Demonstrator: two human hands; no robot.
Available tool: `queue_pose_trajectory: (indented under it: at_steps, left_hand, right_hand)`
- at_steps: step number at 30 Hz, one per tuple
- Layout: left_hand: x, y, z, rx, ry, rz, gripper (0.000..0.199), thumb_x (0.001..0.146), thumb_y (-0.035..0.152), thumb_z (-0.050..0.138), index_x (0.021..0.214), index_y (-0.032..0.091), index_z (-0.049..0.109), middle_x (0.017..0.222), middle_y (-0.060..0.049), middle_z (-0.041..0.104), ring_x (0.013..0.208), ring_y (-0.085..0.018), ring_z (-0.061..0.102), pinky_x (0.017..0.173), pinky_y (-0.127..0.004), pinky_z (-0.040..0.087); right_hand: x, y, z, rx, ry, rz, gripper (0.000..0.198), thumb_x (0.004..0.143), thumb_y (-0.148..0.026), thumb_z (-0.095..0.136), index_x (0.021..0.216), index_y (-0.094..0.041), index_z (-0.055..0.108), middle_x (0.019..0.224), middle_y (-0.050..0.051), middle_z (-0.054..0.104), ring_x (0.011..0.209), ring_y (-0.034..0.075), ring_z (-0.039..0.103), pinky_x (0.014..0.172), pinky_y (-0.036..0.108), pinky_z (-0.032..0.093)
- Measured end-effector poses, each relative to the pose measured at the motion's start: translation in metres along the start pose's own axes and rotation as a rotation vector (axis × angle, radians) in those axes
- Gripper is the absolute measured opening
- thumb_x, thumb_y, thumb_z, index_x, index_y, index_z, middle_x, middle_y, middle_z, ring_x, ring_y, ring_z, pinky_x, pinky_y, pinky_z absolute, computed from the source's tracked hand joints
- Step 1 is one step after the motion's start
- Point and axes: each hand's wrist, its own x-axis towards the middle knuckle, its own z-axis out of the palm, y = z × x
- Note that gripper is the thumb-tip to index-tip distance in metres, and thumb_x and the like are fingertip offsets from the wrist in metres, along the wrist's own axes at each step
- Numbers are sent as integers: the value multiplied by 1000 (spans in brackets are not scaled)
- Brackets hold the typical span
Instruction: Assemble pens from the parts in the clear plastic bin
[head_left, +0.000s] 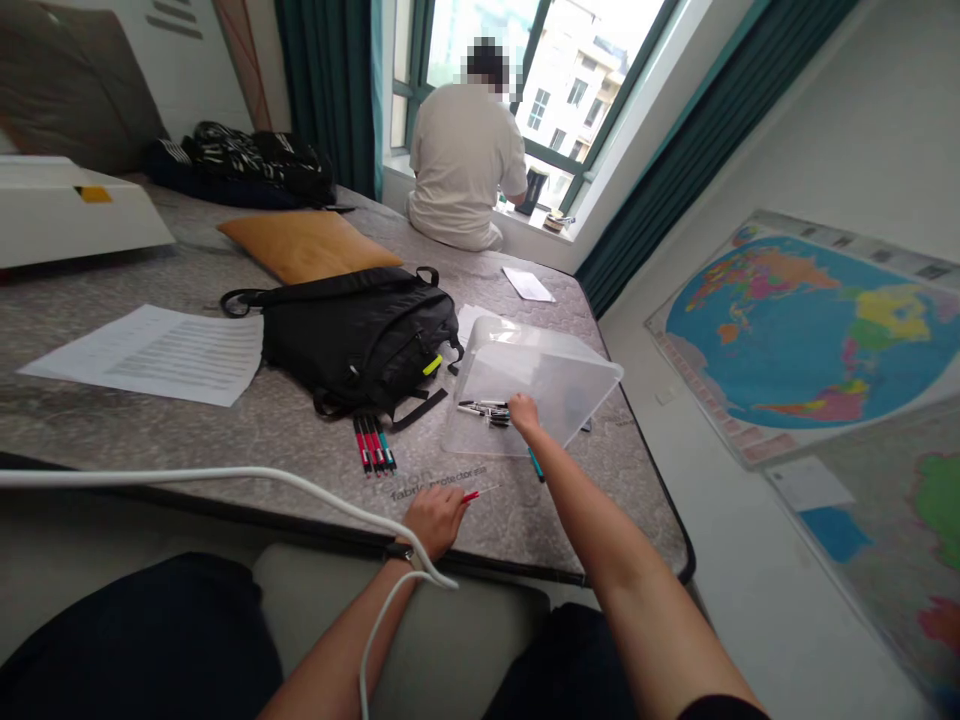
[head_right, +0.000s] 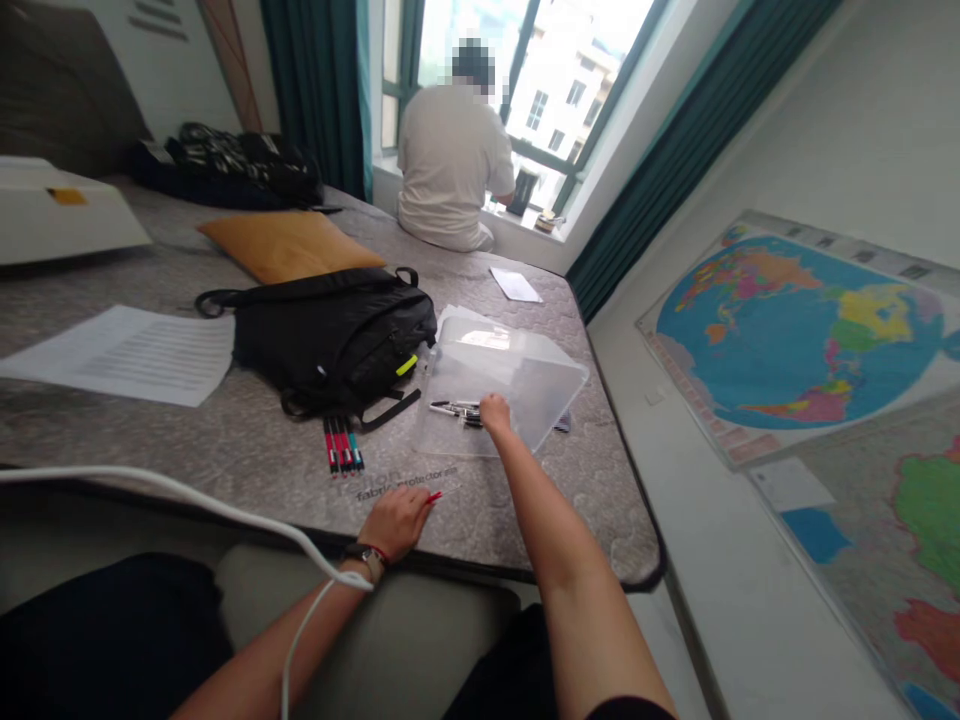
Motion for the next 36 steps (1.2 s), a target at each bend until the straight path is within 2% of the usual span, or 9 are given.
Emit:
queue_pose_trajectory:
  at_steps: [5,13,17,25,31,36]
  left_hand:
    - [1,-2,2,-3,-8,16,24,100,32,41,91,23,62,86,-4,66,83,-23,57,71,-36,35]
    - [0,-3,2,-24,-5,21,25,100,32,40,93,22,62,87,-4,66,84,-23,56,72,-38,35]
    - [0,-3,2,-30,-5,21,24,100,31,40,93,22,61,86,-4,65,84,-23,55,73,-38,34]
    - [-1,-3,2,-27,-6,18,24,100,31,40,95,22,62,87,-5,65,83,-24,55,72,-38,34]
    - [0,-3,4,-36,1,13,25,100,32,40,94,22,62,86,-5,66,84,-23,56,72,-38,34]
    - [0,-3,5,-33,7,4,23,100,31,41,94,23,62,86,-4,66,84,-23,56,72,-38,33]
  right_hand:
    - [18,-14,18,-265,-160,-124,18,79,-20,63,94,-16,74,105,16,74,102,26,67,84,28,47]
    - [22,-26,24,-496,-243,-280,25,88,-16,55,105,-14,74,115,20,70,104,27,67,86,30,47]
    - [18,-28,22,-548,-256,-314,25,87,-17,58,105,-16,74,112,18,71,102,26,68,84,29,47]
    - [13,-22,18,-600,-195,-337,30,92,-13,49,109,-17,74,114,18,71,106,25,67,86,28,46]
    - [15,-23,22,-609,-214,-349,28,93,-17,50,106,-14,75,112,19,72,103,25,68,85,27,46]
    - [17,-24,21,-621,-226,-359,29,92,-16,51,109,-17,74,114,18,72,105,24,68,87,27,46]
